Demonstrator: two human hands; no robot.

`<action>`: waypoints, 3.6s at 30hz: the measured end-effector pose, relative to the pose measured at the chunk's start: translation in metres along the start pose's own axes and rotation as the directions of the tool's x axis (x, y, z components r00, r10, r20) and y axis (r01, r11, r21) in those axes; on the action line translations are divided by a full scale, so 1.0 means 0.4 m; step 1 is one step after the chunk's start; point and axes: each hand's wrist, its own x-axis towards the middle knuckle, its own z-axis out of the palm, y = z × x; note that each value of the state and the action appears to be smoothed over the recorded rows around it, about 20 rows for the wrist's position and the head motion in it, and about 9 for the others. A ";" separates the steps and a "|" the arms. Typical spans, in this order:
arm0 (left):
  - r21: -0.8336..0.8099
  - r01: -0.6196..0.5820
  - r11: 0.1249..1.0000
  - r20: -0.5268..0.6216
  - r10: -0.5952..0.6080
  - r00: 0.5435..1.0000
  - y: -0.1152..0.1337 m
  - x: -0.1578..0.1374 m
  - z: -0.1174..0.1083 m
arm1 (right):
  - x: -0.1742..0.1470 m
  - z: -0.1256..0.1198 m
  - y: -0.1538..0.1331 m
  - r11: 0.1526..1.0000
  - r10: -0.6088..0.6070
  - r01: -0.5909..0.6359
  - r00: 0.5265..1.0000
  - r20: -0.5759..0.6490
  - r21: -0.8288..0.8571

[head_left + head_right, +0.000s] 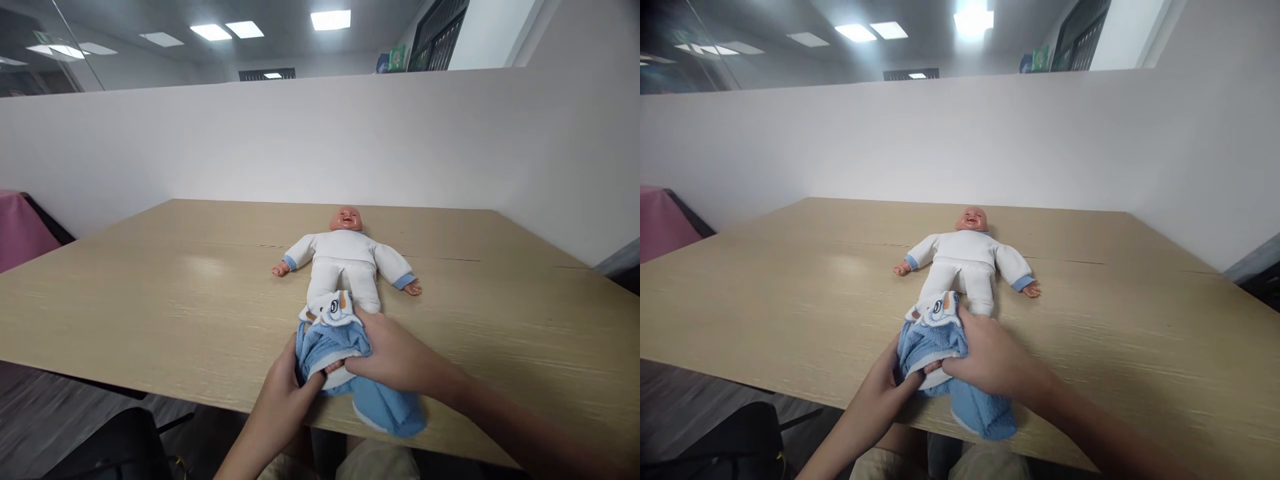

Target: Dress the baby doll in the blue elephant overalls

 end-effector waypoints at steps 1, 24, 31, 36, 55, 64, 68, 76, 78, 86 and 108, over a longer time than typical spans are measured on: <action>-0.064 -0.004 0.998 -0.023 0.002 1.000 0.001 0.000 0.006 | 0.000 -0.003 0.003 0.999 -0.005 0.005 1.000 -0.004 0.047; 0.198 -0.214 0.957 0.119 0.193 0.974 0.020 0.139 -0.097 | 0.102 -0.083 0.142 0.976 -0.186 0.156 0.961 0.207 0.152; -0.010 -0.079 0.997 0.328 0.078 0.941 0.020 0.119 -0.148 | 0.073 -0.080 0.206 0.971 -0.045 0.011 0.990 0.136 0.237; -0.076 0.079 0.994 0.371 -0.046 0.928 0.050 0.127 -0.173 | 0.083 -0.071 0.235 0.861 -0.112 0.021 0.982 0.149 0.509; 0.334 -0.408 0.850 0.852 -0.087 0.515 0.307 0.492 -0.039 | 0.099 -0.096 0.233 0.566 -0.063 -0.011 0.996 0.056 0.825; 0.063 -0.092 0.994 0.945 -0.029 0.324 0.264 0.543 -0.023 | 0.062 -0.196 0.203 0.811 -0.140 -0.224 0.823 0.551 0.540; 0.076 -0.042 0.996 0.962 -0.062 0.266 0.246 0.541 -0.022 | 0.059 -0.178 0.199 0.673 -0.166 -0.122 0.936 0.310 0.730; -0.032 0.011 0.999 0.966 0.028 0.258 0.224 0.541 -0.030 | 0.054 -0.170 0.207 0.661 -0.165 -0.199 0.902 0.398 0.723; -0.120 0.025 0.992 0.965 0.111 0.239 0.217 0.544 -0.026 | 0.047 -0.179 0.197 0.701 -0.216 -0.269 0.802 0.556 0.660; 0.060 0.015 0.998 0.996 -0.061 0.070 0.228 0.529 -0.015 | 0.046 -0.183 0.203 0.523 -0.176 -0.114 0.955 0.239 0.844; 0.010 -0.091 0.996 1.000 -0.009 0.014 0.212 0.532 -0.030 | 0.061 -0.174 0.193 0.482 0.052 -0.175 0.984 0.171 0.859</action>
